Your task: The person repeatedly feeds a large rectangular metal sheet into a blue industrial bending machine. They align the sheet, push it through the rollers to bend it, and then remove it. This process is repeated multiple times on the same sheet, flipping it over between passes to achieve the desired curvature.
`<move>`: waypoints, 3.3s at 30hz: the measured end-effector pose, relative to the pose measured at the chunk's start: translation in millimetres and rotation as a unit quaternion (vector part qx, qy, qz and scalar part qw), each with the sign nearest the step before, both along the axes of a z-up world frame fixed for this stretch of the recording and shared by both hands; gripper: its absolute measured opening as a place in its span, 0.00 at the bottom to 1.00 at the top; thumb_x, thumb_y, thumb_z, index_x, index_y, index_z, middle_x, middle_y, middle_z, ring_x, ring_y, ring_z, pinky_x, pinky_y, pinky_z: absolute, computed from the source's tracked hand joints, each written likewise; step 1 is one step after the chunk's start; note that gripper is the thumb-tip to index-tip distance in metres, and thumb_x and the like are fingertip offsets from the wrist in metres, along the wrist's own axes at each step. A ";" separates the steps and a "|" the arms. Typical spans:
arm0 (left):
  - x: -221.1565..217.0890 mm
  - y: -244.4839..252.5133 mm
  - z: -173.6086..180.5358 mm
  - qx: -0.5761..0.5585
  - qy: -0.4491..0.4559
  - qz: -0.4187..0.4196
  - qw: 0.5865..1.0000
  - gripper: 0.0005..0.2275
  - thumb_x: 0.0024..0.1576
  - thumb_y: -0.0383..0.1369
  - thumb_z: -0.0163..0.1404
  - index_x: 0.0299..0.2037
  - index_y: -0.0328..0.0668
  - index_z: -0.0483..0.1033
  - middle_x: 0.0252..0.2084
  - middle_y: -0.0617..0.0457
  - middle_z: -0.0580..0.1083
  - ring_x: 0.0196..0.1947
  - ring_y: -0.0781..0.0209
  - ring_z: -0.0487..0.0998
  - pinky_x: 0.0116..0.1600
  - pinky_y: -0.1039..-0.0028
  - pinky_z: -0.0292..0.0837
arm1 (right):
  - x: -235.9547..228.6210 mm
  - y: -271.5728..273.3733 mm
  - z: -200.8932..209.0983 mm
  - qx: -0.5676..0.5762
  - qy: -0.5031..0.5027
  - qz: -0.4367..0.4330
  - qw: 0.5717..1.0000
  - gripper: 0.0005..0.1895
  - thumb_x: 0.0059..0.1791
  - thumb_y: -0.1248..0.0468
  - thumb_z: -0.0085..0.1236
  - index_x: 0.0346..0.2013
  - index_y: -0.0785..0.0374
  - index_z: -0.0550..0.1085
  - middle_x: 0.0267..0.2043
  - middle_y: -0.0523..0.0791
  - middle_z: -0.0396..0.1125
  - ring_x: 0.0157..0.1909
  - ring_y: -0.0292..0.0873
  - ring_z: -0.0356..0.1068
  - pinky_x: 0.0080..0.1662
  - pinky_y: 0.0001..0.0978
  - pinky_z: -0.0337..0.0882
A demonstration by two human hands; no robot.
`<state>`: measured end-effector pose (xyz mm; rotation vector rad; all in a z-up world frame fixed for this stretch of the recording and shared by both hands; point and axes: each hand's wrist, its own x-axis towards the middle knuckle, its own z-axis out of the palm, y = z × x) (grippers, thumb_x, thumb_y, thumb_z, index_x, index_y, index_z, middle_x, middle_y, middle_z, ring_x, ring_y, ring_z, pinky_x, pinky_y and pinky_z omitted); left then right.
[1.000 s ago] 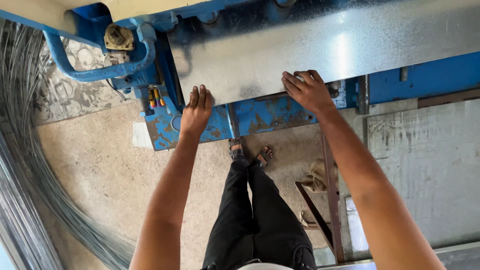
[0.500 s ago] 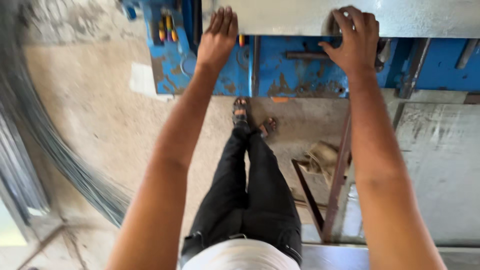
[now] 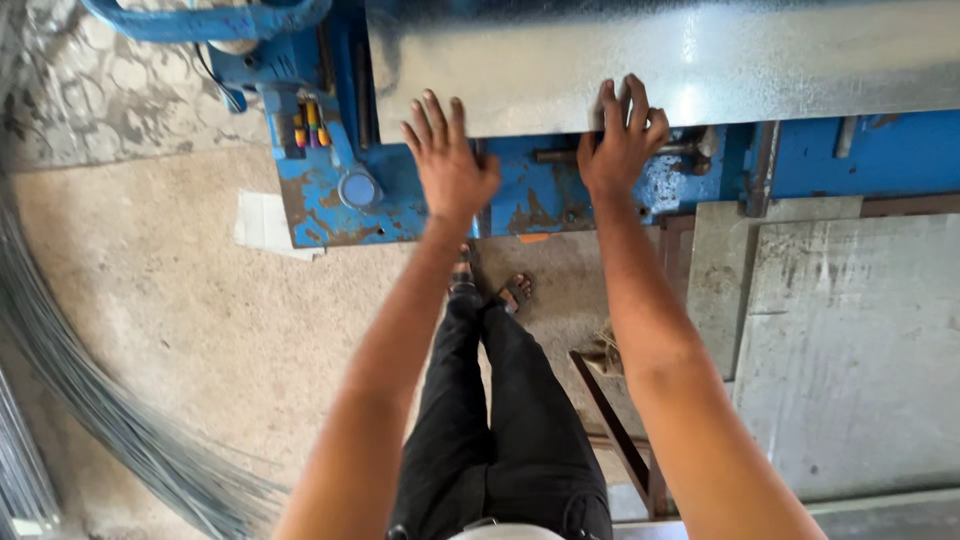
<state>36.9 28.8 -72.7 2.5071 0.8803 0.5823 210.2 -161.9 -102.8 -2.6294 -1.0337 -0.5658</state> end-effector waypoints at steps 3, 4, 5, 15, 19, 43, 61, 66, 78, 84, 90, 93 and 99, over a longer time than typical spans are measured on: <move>10.5 -28.1 16.4 0.013 0.100 0.035 0.994 0.44 0.39 0.34 0.56 0.72 0.31 0.58 0.76 0.31 0.50 0.77 0.33 0.46 0.74 0.34 0.33 | -11.1 5.9 -0.2 0.019 0.000 -0.018 1.000 0.42 0.44 0.68 0.71 0.71 0.51 0.65 0.79 0.47 0.50 0.67 0.54 0.47 0.67 0.57 0.49; 12.3 -27.9 16.4 0.026 0.117 0.039 0.992 0.43 0.41 0.33 0.56 0.72 0.31 0.58 0.76 0.32 0.51 0.77 0.33 0.46 0.75 0.33 0.34 | -13.5 5.9 -1.3 0.016 -0.001 -0.017 1.000 0.41 0.45 0.68 0.69 0.72 0.52 0.64 0.80 0.47 0.50 0.67 0.53 0.47 0.69 0.58 0.47; 15.6 -26.5 14.5 0.040 0.134 0.042 0.989 0.42 0.42 0.33 0.56 0.72 0.31 0.58 0.76 0.32 0.51 0.77 0.33 0.46 0.75 0.33 0.34 | -15.6 6.8 -3.4 0.014 -0.001 -0.017 1.000 0.41 0.47 0.67 0.68 0.73 0.52 0.64 0.80 0.47 0.49 0.68 0.52 0.47 0.71 0.59 0.45; 23.4 -31.7 8.8 0.085 0.168 0.042 0.981 0.23 0.53 0.32 0.55 0.61 0.40 0.68 0.73 0.36 0.58 0.76 0.28 0.50 0.75 0.31 0.38 | -24.9 0.3 -14.2 0.001 0.010 -0.027 1.000 0.37 0.52 0.64 0.57 0.77 0.53 0.58 0.83 0.45 0.44 0.75 0.54 0.43 0.77 0.63 0.37; 26.0 -33.2 18.3 0.037 0.193 0.036 0.980 0.29 0.46 0.36 0.58 0.60 0.39 0.68 0.71 0.36 0.60 0.74 0.29 0.49 0.73 0.33 0.37 | -24.9 1.2 -13.7 0.009 0.012 -0.027 1.000 0.37 0.53 0.61 0.56 0.76 0.53 0.57 0.82 0.46 0.45 0.77 0.55 0.43 0.76 0.65 0.35; 24.0 -30.1 3.9 0.045 0.125 0.073 0.988 0.28 0.47 0.31 0.55 0.61 0.37 0.67 0.70 0.37 0.62 0.75 0.33 0.51 0.76 0.37 0.38 | -24.5 6.6 -11.6 0.007 0.027 -0.034 0.999 0.39 0.50 0.61 0.55 0.75 0.54 0.56 0.80 0.47 0.45 0.79 0.55 0.41 0.76 0.63 0.31; 17.5 -38.6 -21.5 0.093 0.094 0.051 0.990 0.31 0.49 0.35 0.54 0.66 0.36 0.67 0.72 0.35 0.61 0.76 0.32 0.53 0.77 0.36 0.40 | -29.0 1.9 -8.0 0.026 0.038 -0.053 0.998 0.40 0.50 0.57 0.56 0.76 0.53 0.55 0.80 0.48 0.45 0.78 0.56 0.46 0.75 0.67 0.39; 23.8 -31.2 -13.5 0.139 0.078 0.053 0.986 0.32 0.44 0.34 0.55 0.62 0.27 0.71 0.67 0.27 0.64 0.71 0.27 0.57 0.72 0.34 0.44 | -26.6 6.8 -0.4 0.040 0.030 -0.037 0.998 0.39 0.49 0.58 0.55 0.75 0.53 0.57 0.79 0.49 0.46 0.77 0.57 0.46 0.74 0.68 0.40; 28.0 -29.9 4.0 0.068 0.142 0.071 0.985 0.27 0.51 0.36 0.53 0.62 0.37 0.68 0.69 0.34 0.62 0.74 0.33 0.53 0.74 0.37 0.40 | -23.5 6.1 -10.9 0.014 0.020 -0.041 0.999 0.37 0.50 0.60 0.54 0.75 0.55 0.57 0.79 0.49 0.46 0.78 0.56 0.43 0.76 0.65 0.35; 25.0 -30.7 -2.4 0.065 0.142 0.075 0.985 0.28 0.54 0.38 0.53 0.65 0.40 0.67 0.70 0.38 0.62 0.75 0.33 0.53 0.76 0.37 0.39 | -25.1 5.7 -11.4 0.011 0.028 -0.035 0.999 0.38 0.51 0.60 0.54 0.76 0.55 0.56 0.80 0.49 0.45 0.79 0.57 0.42 0.76 0.65 0.33; 25.4 -30.6 -13.5 0.091 0.093 0.068 0.989 0.29 0.57 0.42 0.54 0.70 0.51 0.64 0.69 0.36 0.62 0.74 0.29 0.52 0.75 0.33 0.37 | -25.1 6.0 -11.6 0.003 0.034 -0.038 0.999 0.38 0.52 0.60 0.54 0.76 0.54 0.55 0.80 0.48 0.44 0.79 0.56 0.40 0.76 0.65 0.32; 25.1 -30.6 -17.5 0.097 0.088 0.067 0.989 0.28 0.59 0.42 0.53 0.70 0.50 0.64 0.69 0.36 0.62 0.74 0.29 0.51 0.75 0.32 0.37 | -25.6 5.2 -12.8 -0.006 0.041 -0.042 0.998 0.39 0.50 0.61 0.55 0.76 0.54 0.55 0.80 0.48 0.44 0.79 0.56 0.40 0.76 0.65 0.32; 26.0 -31.1 -18.6 0.096 0.096 0.066 0.989 0.28 0.59 0.42 0.53 0.70 0.48 0.64 0.69 0.36 0.62 0.74 0.29 0.51 0.74 0.31 0.37 | -24.4 5.9 -13.8 -0.006 0.026 -0.041 0.999 0.39 0.50 0.61 0.56 0.76 0.53 0.55 0.80 0.48 0.44 0.79 0.55 0.39 0.76 0.65 0.32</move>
